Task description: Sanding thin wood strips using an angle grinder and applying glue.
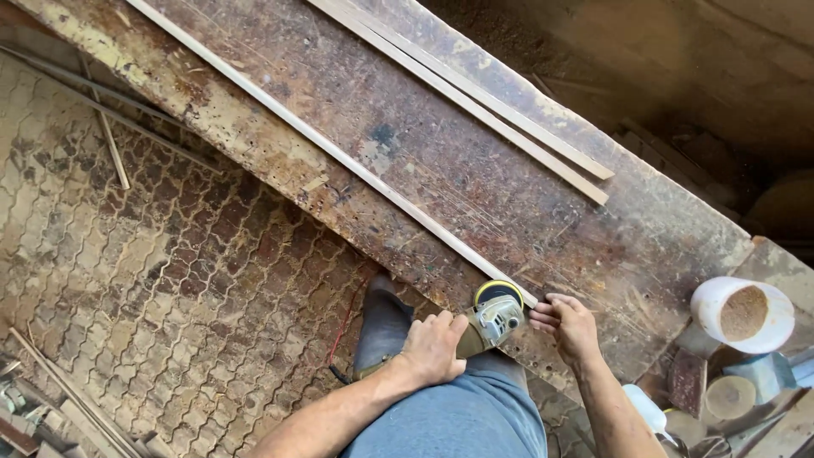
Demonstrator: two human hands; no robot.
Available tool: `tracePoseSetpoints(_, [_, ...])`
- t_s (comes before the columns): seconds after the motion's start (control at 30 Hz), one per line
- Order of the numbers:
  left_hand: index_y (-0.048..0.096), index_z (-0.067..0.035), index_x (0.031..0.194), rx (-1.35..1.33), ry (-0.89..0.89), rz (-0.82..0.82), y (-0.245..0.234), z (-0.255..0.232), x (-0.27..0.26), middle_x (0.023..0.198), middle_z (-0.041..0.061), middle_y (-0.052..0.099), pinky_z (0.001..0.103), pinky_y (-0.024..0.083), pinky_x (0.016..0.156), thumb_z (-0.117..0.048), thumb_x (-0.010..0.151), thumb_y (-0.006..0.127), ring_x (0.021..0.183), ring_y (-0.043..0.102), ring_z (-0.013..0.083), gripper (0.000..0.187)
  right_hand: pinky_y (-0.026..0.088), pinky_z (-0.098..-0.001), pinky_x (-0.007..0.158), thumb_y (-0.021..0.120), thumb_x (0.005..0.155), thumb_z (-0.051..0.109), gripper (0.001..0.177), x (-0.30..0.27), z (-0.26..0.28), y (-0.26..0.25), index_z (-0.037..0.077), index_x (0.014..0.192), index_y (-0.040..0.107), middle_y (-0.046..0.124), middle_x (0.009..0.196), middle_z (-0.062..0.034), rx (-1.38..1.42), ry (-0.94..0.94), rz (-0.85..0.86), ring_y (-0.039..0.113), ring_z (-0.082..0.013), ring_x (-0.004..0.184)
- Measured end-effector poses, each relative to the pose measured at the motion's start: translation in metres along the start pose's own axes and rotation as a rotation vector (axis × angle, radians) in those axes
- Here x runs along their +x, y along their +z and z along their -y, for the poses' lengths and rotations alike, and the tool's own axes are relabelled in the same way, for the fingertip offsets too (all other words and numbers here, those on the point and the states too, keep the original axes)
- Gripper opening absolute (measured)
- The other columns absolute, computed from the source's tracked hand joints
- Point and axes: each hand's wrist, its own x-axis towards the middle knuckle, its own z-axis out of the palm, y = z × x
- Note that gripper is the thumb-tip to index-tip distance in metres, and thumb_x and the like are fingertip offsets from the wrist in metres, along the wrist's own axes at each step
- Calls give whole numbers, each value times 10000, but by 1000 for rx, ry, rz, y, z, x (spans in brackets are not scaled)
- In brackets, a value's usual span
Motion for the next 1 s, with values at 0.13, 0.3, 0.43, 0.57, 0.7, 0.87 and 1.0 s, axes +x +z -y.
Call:
tracePoseSetpoints(0.13, [482, -47, 1187, 114, -79, 151, -27, 49, 5, 980, 115, 518, 317, 523, 545, -250, 798, 663, 724, 536, 216, 475, 592, -356, 758, 628, 995, 64, 320, -5, -8, 11, -114, 1257, 583, 668, 1024, -236, -30, -139, -49, 693, -292, 859])
tracePoseSetpoints(0.3, [598, -59, 1226, -179, -576, -244, -104, 118, -7, 1120, 220, 650, 577, 545, 853, -308, 708, 750, 1065, 663, 435, 595, 635, -333, 698, 887, 812, 83, 444, -1, -23, 20, 8, 1217, 723, 709, 925, -178, -440, -356, -248, 694, -188, 783])
tracePoseSetpoints(0.43, [592, -41, 1148, -427, -770, -510, -177, 148, -16, 885, 210, 663, 478, 573, 596, -157, 684, 776, 757, 700, 377, 512, 578, -399, 815, 857, 854, 264, 453, -23, -27, 85, 48, 1232, 734, 668, 967, -170, -1026, -715, -461, 694, -280, 900])
tracePoseSetpoints(0.57, [560, -121, 1233, -699, -712, -966, -242, 140, -18, 997, 164, 641, 407, 504, 757, -159, 644, 826, 926, 661, 297, 647, 535, -435, 985, 843, 801, 415, 557, -80, -7, 256, 214, 1300, 700, 741, 1132, -104, -1018, -627, 77, 690, -283, 1114])
tracePoseSetpoints(0.7, [525, -148, 1349, -893, -383, -1346, -245, 177, -14, 1184, 59, 555, 352, 460, 1000, -69, 706, 797, 1084, 533, 143, 703, 492, -543, 1053, 796, 729, 508, 1018, -122, -3, 414, 102, 1566, 384, 626, 1303, -250, -1077, -692, 669, 611, -428, 1225])
tracePoseSetpoints(0.87, [509, -127, 1385, -972, -366, -1393, -259, 212, -34, 1205, 79, 542, 357, 439, 1026, -100, 711, 853, 1110, 527, 170, 758, 563, -473, 849, 727, 732, 480, 546, -104, -34, 477, 191, 1161, 553, 712, 940, -96, -1226, -500, 633, 721, -362, 995])
tracePoseSetpoints(1.0, [491, -85, 1332, -1107, -425, -1469, -291, 215, -54, 1180, 75, 500, 345, 438, 990, -94, 730, 839, 1087, 477, 165, 695, 581, -495, 784, 740, 656, 511, 544, -106, -35, 507, 210, 1077, 573, 721, 882, -105, -1313, -441, 695, 735, -376, 932])
